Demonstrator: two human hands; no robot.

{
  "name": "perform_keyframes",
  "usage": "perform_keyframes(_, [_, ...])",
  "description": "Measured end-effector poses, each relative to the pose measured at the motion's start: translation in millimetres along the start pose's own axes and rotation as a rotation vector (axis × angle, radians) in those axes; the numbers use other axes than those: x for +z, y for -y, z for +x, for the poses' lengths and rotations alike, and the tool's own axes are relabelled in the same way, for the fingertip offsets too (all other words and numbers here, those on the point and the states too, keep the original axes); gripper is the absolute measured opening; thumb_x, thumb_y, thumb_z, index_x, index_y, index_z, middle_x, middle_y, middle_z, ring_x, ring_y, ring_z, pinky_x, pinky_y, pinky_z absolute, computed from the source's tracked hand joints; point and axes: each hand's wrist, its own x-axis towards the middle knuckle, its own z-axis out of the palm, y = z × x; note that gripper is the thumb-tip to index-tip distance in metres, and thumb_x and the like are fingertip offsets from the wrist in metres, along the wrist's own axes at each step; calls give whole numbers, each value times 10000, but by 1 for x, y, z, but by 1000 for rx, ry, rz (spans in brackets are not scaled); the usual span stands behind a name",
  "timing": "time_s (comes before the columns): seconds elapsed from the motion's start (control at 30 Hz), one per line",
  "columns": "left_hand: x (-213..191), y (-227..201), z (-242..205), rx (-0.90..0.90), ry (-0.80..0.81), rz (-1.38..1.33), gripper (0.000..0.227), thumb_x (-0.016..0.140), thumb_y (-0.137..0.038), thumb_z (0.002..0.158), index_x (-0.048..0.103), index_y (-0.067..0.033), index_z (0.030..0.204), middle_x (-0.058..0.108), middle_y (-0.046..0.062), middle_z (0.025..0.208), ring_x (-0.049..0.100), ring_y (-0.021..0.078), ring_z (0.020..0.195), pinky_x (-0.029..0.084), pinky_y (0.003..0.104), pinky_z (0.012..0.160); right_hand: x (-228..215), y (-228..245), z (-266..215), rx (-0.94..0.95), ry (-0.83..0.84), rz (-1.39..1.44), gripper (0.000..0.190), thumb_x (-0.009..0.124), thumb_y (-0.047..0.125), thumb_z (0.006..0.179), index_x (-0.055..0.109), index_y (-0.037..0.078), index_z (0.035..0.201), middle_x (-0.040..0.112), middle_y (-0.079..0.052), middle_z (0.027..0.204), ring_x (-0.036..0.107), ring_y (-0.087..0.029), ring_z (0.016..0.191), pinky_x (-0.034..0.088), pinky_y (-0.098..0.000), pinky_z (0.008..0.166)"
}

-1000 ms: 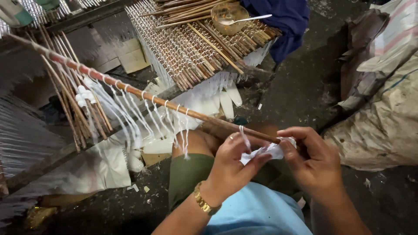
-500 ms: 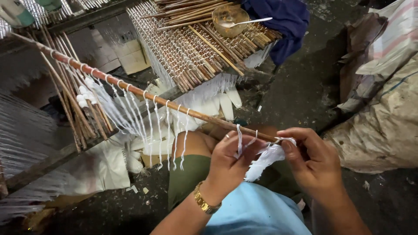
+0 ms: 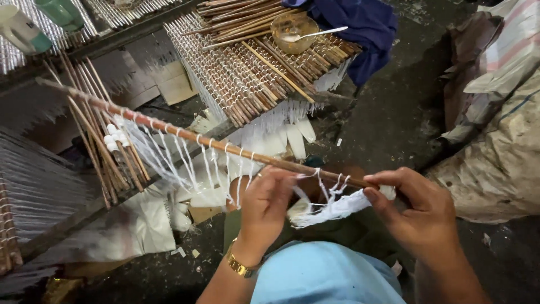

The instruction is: The person sits on a chair and ties white cotton threads onto thin wooden sticks. They wrap the cotton around the sticks and secure it with knots, then place the finished sticks into a nearby rack.

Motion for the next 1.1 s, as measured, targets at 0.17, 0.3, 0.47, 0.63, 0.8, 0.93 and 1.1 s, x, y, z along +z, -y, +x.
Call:
perform_keyframes(0.17, [11, 4, -2, -235, 154, -479, 457, 492, -454, 1063, 582, -67, 1287, 663, 85, 1233, 661, 221, 1181, 570, 332, 1057, 0, 1, -1, 17, 17, -67, 140, 733, 255, 920, 763, 149, 1007, 685, 50, 805, 418, -75, 519, 328, -238, 520])
perform_keyframes(0.3, [43, 10, -10, -379, 74, -1407, 214, 582, -194, 1078, 690, -13, 1113, 739, 159, 1062, 690, 371, 1086, 496, 571, 1079, 1, 7, -1, 34, 35, -63, 144, 720, 275, 926, 761, 158, 1000, 664, 50, 746, 410, -68, 505, 325, -242, 500])
perform_keyframes(0.47, [69, 4, -18, -564, -148, -1683, 143, 550, -283, 993, 617, -193, 904, 484, -9, 748, 528, 208, 783, 460, 419, 809, 10, -4, -5, 89, 38, -96, 150, 720, 293, 928, 766, 185, 1022, 687, 71, 778, 394, -70, 490, 307, -246, 502])
perform_keyframes(0.63, [52, -6, 6, -609, -461, -1618, 315, 574, -414, 1010, 704, -176, 850, 727, 14, 968, 700, 229, 830, 548, 377, 712, 12, -6, -8, 109, 32, -115, 150, 723, 254, 938, 773, 177, 1058, 683, 59, 800, 439, -80, 565, 333, -242, 563])
perform_keyframes(0.8, [40, -22, 18, -596, -684, -1510, 257, 631, -397, 970, 669, -238, 771, 741, 3, 891, 655, 157, 704, 440, 302, 580, 7, -3, -7, 65, 10, -97, 89, 724, 151, 975, 756, 108, 1045, 673, 20, 858, 421, -82, 576, 339, -234, 587])
perform_keyframes(0.93, [52, -24, 10, -453, -478, -1646, 283, 543, -310, 1073, 636, -155, 855, 583, -16, 730, 540, 152, 671, 489, 286, 657, 7, 4, -5, 58, -66, -106, 88, 743, 100, 1004, 753, 67, 1085, 642, -34, 888, 388, -104, 595, 323, -268, 590])
perform_keyframes(1.1, [52, -8, 12, -543, -408, -1586, 239, 585, -287, 997, 569, -177, 785, 460, -63, 686, 371, 99, 612, 327, 245, 582, 0, 0, -1, 18, -61, -108, 59, 753, 41, 1005, 749, 42, 1064, 662, -45, 915, 390, -111, 611, 337, -273, 604])
